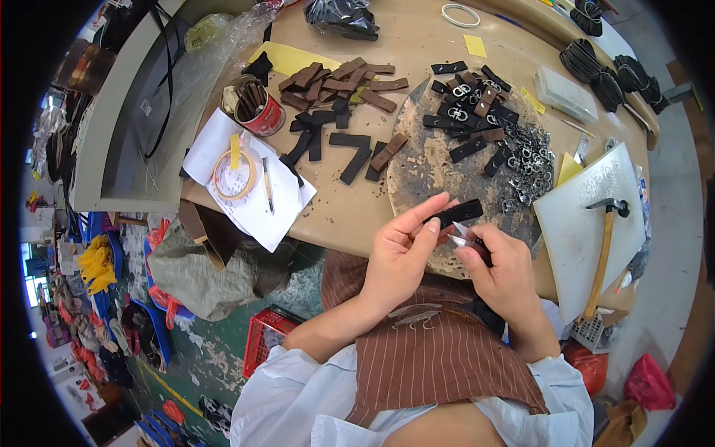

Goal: The person assembles small leather belt segments by hand, attaching metal hardware such as buckles and rings. They repeatedly pick up a leather strip, thread a metal piece through it, and fold the leather to secure the hardware. The finished components are placed on a pile on the workbench.

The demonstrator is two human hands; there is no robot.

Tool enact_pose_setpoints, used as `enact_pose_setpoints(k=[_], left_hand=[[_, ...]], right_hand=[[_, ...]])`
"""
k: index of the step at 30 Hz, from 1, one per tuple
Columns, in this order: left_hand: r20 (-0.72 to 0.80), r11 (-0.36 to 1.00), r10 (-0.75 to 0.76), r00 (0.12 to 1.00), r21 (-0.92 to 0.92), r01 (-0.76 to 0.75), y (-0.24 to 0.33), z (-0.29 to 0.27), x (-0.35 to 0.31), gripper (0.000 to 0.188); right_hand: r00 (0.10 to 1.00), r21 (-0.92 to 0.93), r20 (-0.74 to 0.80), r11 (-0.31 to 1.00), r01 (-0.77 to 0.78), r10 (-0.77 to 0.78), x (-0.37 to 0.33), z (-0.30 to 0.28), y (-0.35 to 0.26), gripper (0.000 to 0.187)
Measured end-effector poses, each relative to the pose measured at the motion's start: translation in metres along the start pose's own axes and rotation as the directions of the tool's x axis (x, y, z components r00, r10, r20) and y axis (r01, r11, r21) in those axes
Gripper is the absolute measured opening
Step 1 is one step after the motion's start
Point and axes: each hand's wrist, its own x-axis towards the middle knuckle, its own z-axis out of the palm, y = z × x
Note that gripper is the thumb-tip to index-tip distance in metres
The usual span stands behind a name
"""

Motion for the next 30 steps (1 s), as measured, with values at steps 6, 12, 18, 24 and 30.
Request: enact_pose_setpoints(k=[6, 12, 18, 24, 30], left_hand=[[0.034, 1.0, 0.013, 0.999, 0.017, -0.013, 0.004, 0.004, -0.003, 0.033], [0.068, 0.988, 0.074, 0.995, 0.132, -0.082, -0.001, 0.004, -0.003, 0.031], [0.202, 0.89, 0.166, 0.965, 0.39, -0.235, -0.003, -0.001, -0.007, 0.032], [0.02, 0.975, 0.126, 0.992, 0.184, -0.128, -0.001, 0.003, -0.003, 0.032], [-0.004, 0.99, 0.098, 0.995, 0.1, -0.097, 0.003, 0.006, -0.003, 0.032]], right_hand=[[1.0, -0.096, -0.01, 0.995, 0.008, -0.01, 0.001, 0.001, 0.0, 0.021], [1.0, -0.102, 0.0, 0.995, 0.021, -0.021, 0.0, 0.002, 0.002, 0.02], [0.704, 0.557, 0.686, 0.488, -0.671, 0.185, -0.001, -0.01, 0.035, 0.021], [0.987, 0.191, 0.115, 0.972, -0.136, 0.115, -0.007, -0.019, 0.011, 0.022], [0.998, -0.112, -0.054, 0.994, 0.005, -0.011, -0.002, -0.013, 0.008, 0.021]])
